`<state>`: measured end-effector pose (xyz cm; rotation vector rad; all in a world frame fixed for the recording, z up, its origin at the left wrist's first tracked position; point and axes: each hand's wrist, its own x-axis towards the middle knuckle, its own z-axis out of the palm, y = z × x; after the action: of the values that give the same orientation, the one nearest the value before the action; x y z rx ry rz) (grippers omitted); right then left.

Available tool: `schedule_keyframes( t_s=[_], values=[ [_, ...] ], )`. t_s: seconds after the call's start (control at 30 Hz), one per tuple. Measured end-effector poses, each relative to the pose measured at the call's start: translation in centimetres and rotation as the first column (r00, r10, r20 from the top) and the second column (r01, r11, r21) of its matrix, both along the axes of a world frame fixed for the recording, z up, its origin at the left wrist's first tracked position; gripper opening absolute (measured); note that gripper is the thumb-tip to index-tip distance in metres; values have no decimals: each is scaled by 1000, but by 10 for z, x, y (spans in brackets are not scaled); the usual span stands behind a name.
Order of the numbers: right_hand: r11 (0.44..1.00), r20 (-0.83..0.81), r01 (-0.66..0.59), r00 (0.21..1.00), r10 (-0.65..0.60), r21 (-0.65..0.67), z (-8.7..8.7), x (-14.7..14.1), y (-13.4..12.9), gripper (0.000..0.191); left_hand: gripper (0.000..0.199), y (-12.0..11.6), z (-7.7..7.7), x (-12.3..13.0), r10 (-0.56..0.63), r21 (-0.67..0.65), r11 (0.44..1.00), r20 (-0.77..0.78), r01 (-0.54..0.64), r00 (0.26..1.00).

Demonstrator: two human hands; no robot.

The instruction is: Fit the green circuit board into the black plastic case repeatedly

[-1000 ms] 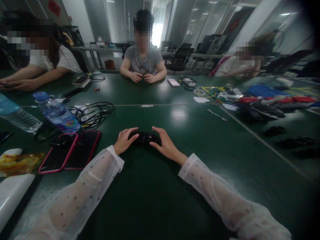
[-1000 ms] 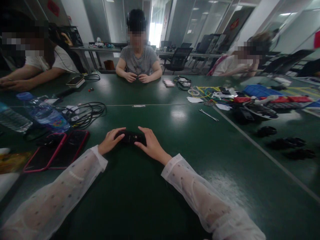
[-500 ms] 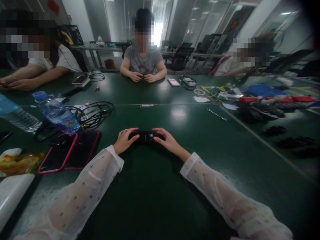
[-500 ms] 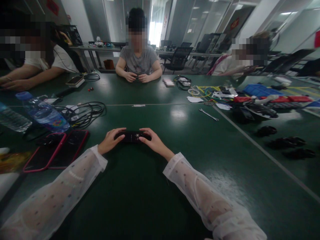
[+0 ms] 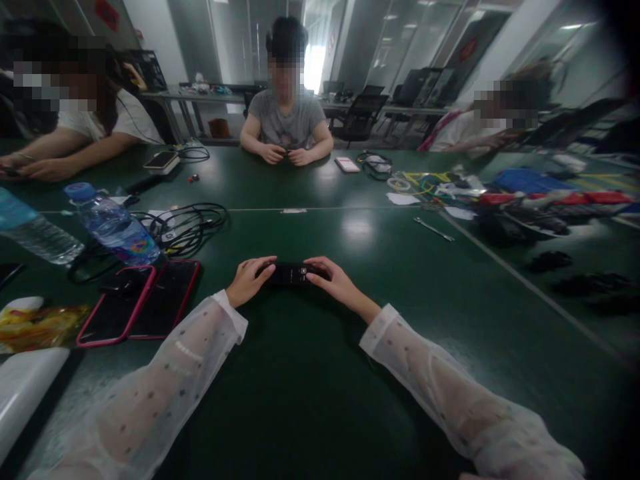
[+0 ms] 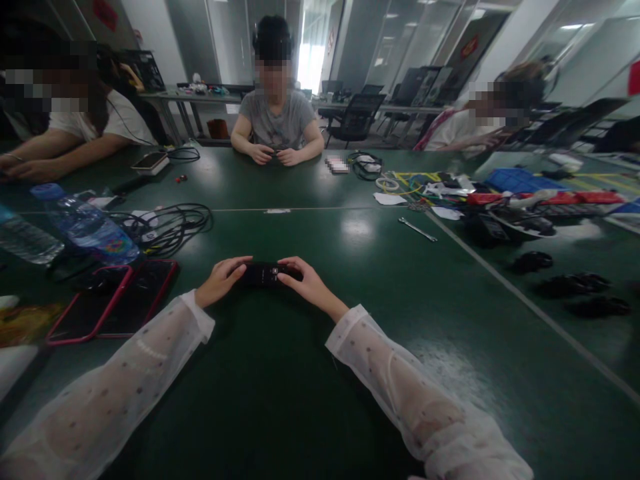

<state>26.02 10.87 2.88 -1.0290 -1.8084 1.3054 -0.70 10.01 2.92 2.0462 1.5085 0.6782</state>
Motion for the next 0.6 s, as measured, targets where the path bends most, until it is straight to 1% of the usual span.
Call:
schedule_keyframes(
  t_s=[0.2,0.33,0.43,0.6],
  values=[
    [1000,-2,-1,1000,1,-10,2,1,-2,41,48,-1,0,0,13,-17,1000,7,-13,1000],
    [1000,7,4,1000,-4,-9,3,0,-2,43,49,-1,-2,-1,2,-17,1000,22,-2,1000],
    [1000,-3,8,1000,-8,-9,5,1,-2,39,49,-1,-2,-1,4,-19,1000,20,-4,1000],
    [998,-52,23,998,-26,-64,7,3,-1,35,49,-1,-1,-2,18,-27,999,13,-18,1000]
  ],
)
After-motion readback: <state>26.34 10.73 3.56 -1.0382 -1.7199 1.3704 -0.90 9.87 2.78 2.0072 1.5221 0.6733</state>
